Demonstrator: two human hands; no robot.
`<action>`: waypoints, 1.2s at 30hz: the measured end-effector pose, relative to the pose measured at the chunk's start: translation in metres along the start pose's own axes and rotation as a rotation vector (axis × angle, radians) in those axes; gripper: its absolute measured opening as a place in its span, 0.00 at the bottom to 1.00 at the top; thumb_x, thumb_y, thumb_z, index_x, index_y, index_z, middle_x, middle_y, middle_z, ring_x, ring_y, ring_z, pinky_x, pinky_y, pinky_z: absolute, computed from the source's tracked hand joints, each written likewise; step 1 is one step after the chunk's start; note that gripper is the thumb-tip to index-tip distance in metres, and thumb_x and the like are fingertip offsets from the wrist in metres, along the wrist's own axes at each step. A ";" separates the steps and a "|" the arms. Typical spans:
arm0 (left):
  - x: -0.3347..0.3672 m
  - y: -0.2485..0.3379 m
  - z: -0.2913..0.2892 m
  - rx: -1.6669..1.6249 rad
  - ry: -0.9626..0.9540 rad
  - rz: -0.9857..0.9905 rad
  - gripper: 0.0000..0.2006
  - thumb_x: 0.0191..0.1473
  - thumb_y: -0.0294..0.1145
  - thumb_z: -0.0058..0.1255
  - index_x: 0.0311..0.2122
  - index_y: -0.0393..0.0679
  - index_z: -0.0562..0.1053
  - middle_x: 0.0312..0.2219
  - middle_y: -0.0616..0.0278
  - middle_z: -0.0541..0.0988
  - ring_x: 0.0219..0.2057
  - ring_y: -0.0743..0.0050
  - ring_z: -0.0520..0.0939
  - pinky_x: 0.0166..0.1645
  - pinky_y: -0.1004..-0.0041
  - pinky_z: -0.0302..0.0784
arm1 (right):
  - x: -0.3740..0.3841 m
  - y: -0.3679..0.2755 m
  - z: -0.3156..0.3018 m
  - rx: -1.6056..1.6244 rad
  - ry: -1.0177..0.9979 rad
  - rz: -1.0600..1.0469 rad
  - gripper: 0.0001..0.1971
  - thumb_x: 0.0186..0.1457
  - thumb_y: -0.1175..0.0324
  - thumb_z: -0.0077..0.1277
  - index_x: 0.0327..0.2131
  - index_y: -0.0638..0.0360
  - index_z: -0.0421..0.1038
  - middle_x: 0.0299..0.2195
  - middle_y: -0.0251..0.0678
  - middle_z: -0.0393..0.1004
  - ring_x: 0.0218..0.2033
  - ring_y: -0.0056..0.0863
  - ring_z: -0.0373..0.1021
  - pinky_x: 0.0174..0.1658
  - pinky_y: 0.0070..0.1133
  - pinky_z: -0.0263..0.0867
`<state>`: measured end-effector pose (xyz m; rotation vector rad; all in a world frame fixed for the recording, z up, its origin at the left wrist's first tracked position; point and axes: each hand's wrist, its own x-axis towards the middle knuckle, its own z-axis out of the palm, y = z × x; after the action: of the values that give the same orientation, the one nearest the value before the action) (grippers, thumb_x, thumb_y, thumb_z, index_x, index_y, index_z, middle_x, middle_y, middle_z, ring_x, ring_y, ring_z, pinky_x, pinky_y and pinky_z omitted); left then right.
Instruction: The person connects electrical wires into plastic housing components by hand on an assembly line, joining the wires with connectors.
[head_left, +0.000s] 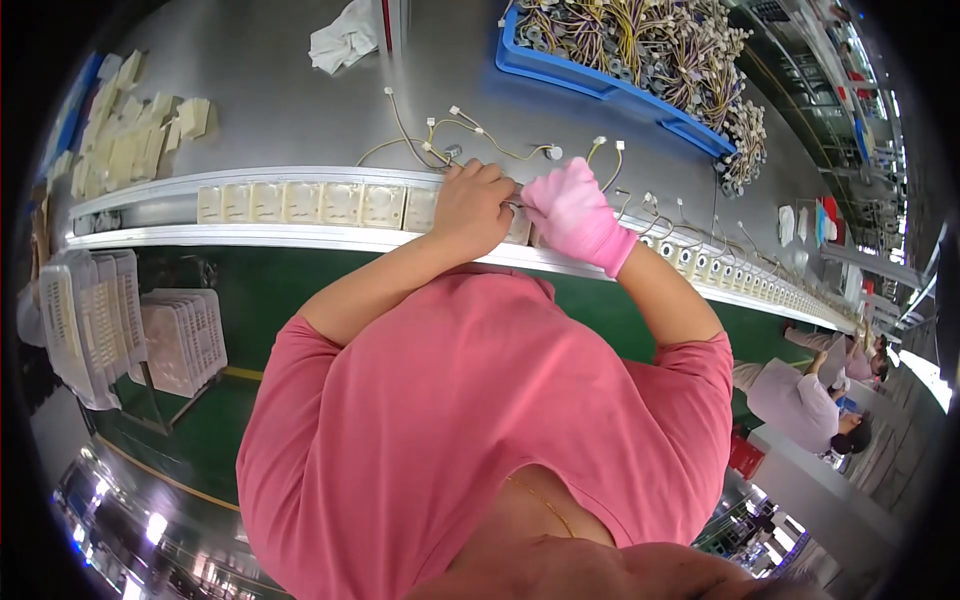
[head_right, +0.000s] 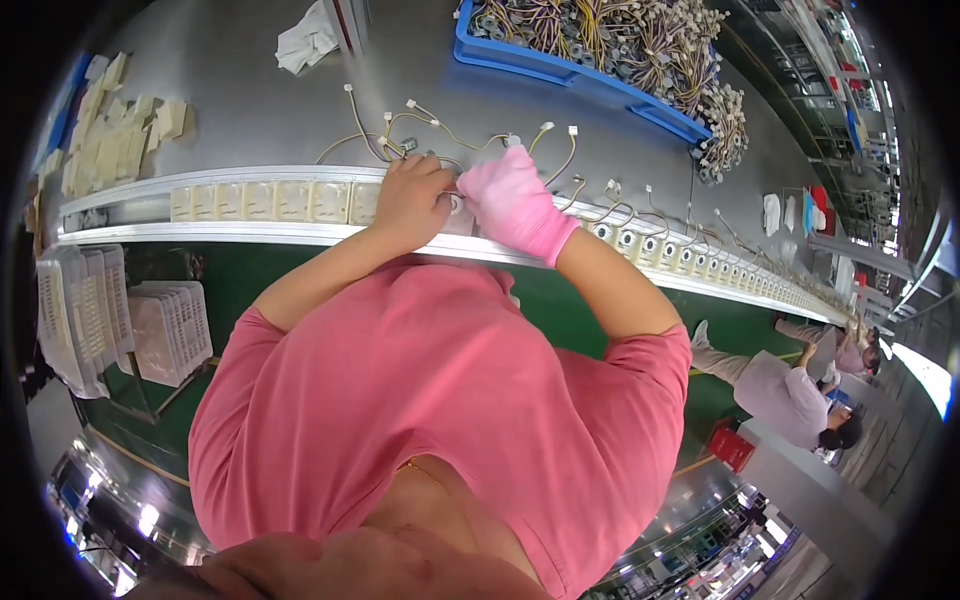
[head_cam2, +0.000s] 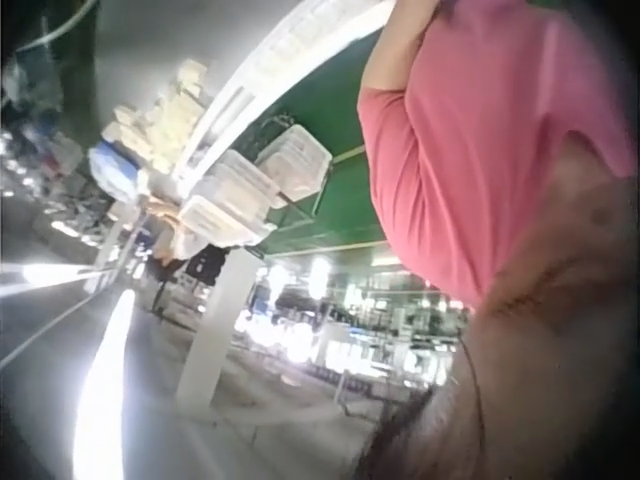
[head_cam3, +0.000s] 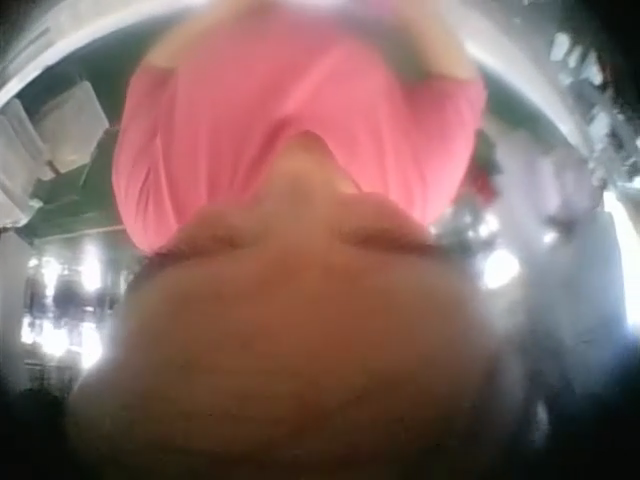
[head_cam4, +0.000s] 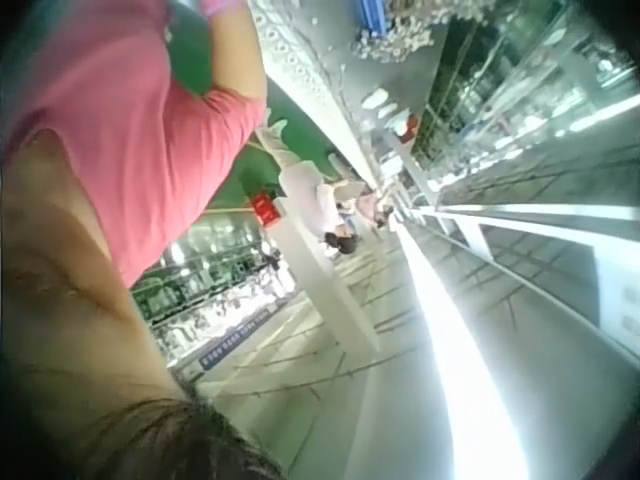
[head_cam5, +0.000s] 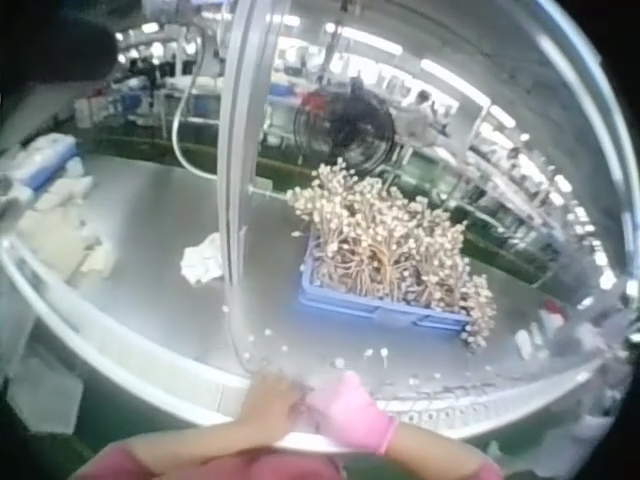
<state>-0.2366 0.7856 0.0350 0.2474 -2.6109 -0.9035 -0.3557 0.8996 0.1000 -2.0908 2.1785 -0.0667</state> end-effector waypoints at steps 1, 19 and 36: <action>0.000 -0.001 -0.001 -0.004 0.006 -0.007 0.05 0.37 0.29 0.49 0.24 0.43 0.72 0.26 0.62 0.71 0.35 0.62 0.70 0.39 0.64 0.62 | 0.002 -0.002 0.001 -0.047 -0.061 0.047 0.07 0.45 0.64 0.50 0.19 0.52 0.67 0.18 0.32 0.68 0.23 0.33 0.67 0.32 0.28 0.53; 0.000 0.005 -0.005 0.007 0.006 0.048 0.06 0.40 0.29 0.48 0.27 0.40 0.71 0.28 0.59 0.71 0.35 0.61 0.70 0.40 0.64 0.64 | 0.060 0.129 0.086 -0.044 -0.548 0.373 0.16 0.41 0.66 0.47 0.37 0.53 0.75 0.38 0.41 0.72 0.42 0.38 0.69 0.46 0.28 0.65; 0.049 -0.030 -0.045 -1.049 -0.455 -0.541 0.06 0.52 0.33 0.44 0.30 0.43 0.66 0.14 0.63 0.70 0.16 0.78 0.71 0.18 0.79 0.61 | 0.064 0.016 -0.044 0.975 0.075 0.403 0.11 0.49 0.67 0.47 0.31 0.65 0.72 0.33 0.35 0.73 0.34 0.21 0.68 0.40 0.17 0.64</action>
<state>-0.2627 0.7234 0.0624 0.4888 -2.0172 -2.5861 -0.3795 0.8340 0.1379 -1.1109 1.9312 -0.9499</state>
